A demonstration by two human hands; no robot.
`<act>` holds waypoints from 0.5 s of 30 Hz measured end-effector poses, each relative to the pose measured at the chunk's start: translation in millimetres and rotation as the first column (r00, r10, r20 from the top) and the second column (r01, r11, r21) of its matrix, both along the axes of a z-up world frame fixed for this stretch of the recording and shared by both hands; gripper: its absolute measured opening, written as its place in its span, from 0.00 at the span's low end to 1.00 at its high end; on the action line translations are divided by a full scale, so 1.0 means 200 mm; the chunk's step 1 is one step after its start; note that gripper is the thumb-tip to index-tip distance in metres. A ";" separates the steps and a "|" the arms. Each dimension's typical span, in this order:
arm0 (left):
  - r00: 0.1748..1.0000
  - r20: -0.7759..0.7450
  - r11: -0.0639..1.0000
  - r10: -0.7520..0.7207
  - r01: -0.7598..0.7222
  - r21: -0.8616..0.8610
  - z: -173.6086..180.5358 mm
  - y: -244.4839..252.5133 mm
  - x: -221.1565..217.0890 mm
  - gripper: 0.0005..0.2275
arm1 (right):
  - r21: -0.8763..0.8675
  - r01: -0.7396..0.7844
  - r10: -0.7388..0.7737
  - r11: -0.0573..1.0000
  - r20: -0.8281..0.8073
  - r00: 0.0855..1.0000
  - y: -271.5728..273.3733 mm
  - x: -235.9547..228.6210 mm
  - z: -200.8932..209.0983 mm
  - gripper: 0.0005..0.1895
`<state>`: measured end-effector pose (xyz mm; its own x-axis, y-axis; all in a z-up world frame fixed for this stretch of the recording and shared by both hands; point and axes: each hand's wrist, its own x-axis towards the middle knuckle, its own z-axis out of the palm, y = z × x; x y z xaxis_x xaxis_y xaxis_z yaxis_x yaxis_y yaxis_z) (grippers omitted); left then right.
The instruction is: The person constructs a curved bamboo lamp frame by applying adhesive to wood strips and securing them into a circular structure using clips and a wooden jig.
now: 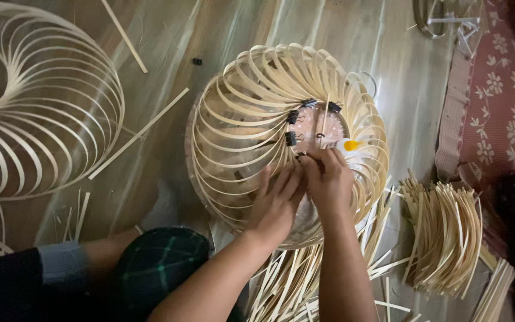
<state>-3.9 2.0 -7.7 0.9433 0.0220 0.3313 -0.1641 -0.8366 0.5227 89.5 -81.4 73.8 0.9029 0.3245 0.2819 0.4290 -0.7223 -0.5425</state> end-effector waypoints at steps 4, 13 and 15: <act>1.000 -0.010 1.000 -0.002 0.003 0.005 0.01 0.00 0.01 0.26 | -0.005 -0.050 0.050 0.999 -0.003 0.999 -0.01 0.04 0.01 0.07; 1.000 -0.024 1.000 -0.002 0.002 -0.007 0.03 0.00 0.02 0.27 | -0.058 -0.090 0.087 0.994 -0.054 0.995 -0.02 0.09 0.00 0.08; 1.000 -0.029 1.000 -0.002 0.002 0.006 0.03 0.01 0.01 0.28 | -0.072 -0.085 0.080 0.994 -0.072 0.994 -0.02 0.10 0.00 0.07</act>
<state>-1.7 3.0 -2.2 0.9525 0.0180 0.3041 -0.1508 -0.8396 0.5219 108.9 -86.0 72.9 0.8885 0.4168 0.1918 0.4523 -0.7256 -0.5185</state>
